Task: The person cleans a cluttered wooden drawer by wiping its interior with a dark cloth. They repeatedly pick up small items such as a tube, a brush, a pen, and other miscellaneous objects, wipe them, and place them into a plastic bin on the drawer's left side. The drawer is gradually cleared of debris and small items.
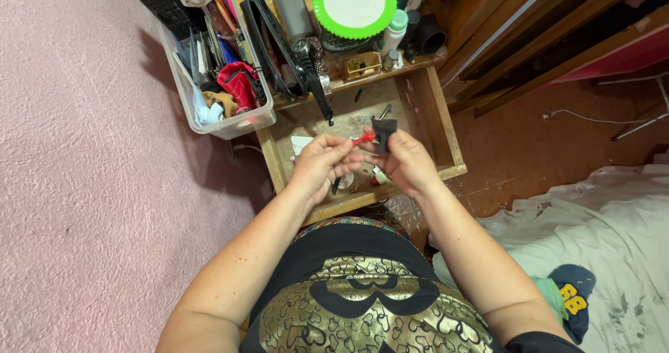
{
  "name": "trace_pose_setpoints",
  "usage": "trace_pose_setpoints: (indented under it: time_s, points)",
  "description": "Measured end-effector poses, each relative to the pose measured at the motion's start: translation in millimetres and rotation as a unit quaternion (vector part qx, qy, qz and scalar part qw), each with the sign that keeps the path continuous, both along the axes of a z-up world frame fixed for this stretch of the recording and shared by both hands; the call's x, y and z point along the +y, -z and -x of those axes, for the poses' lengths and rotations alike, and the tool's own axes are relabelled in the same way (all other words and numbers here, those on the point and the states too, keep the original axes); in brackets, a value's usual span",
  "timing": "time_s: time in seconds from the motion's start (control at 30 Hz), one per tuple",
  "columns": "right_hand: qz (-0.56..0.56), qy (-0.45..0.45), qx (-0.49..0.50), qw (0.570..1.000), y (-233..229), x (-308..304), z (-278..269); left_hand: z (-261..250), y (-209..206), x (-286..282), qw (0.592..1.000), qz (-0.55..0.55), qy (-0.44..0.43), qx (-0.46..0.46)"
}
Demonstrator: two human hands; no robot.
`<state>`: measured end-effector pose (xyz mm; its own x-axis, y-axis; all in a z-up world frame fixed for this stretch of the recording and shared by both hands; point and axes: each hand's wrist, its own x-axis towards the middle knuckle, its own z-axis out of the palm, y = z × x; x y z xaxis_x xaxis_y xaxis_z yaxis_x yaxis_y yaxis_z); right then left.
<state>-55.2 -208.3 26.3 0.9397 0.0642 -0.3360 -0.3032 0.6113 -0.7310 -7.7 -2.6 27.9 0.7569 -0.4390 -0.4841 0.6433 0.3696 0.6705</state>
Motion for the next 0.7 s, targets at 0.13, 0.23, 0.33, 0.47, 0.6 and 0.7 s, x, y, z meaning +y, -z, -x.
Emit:
trace_pose_setpoints:
  time_s: [0.13,0.23,0.33,0.47,0.6,0.7]
  points:
    - [0.267,-0.01,-0.161,0.95,11,10,0,12,-2,-7,0.996,-0.008,0.085,0.03]
    - [0.241,-0.006,-0.127,0.962,25,5,-3,9,4,-1,0.994,0.0,0.106,0.036]
    - [0.214,-0.052,-0.091,0.971,21,0,-6,8,13,6,0.994,0.014,0.103,0.045]
    - [0.065,-0.018,-0.037,0.997,12,0,-6,10,19,6,0.994,0.053,0.073,0.07]
    - [-0.009,-0.04,-0.077,0.996,18,1,0,11,16,6,0.993,0.062,0.024,0.099]
    - [0.092,-0.051,-0.048,0.993,28,19,7,15,12,-2,0.996,0.041,0.039,0.072]
